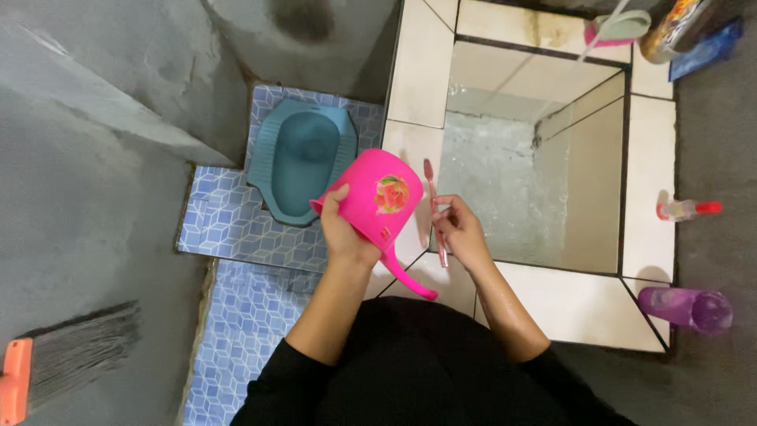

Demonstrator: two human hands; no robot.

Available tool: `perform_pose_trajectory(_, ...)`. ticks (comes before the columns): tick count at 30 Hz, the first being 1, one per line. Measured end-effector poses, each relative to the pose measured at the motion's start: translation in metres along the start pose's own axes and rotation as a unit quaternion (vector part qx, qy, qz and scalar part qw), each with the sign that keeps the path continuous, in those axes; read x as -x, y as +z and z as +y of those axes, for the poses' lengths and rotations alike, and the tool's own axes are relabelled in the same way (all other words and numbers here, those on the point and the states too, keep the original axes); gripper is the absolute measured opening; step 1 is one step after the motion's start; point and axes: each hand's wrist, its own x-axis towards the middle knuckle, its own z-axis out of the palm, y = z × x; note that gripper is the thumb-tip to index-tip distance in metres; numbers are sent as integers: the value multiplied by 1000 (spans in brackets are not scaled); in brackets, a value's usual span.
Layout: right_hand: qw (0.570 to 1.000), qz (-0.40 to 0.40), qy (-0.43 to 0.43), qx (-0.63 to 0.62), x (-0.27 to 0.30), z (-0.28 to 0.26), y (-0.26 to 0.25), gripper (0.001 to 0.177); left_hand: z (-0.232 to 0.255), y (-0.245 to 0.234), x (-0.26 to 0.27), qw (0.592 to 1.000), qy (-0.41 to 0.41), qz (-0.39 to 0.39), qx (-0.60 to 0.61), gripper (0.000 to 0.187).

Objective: The person scrubs a pink plastic dustpan with a red toothbrush under running water from a wall tap. They repeatedly rinse the dustpan and the toothbrush, then place both items into the water-filled basin.

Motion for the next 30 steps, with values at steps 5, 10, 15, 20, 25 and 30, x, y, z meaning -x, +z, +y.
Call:
perform_pose_trajectory(5,980,-19,-43,192,4,25,17,26,5,-15,-6,999,6,-32,4,44)
perform_pose_trajectory(10,973,-16,-75,218,1,20,25,36,9,-19,-14,1000,1,-17,-5,44)
perform_pose_trajectory(15,981,-38,-25,187,-8,29,16,39,9,-5,-19,1000,6,-26,-6,45)
perform_pose_trajectory(20,996,28,28,-79,-60,54,-30,28,12,25,-14,999,-20,-4,-32,48)
perform_pose_trajectory(25,835,161,62,-522,-156,66,-121,35,-8,60,-19,996,-50,-37,-59,49)
perform_pose_trajectory(30,686,284,49,-668,-240,89,-169,41,-49,93,-42,988,-122,-16,-93,50)
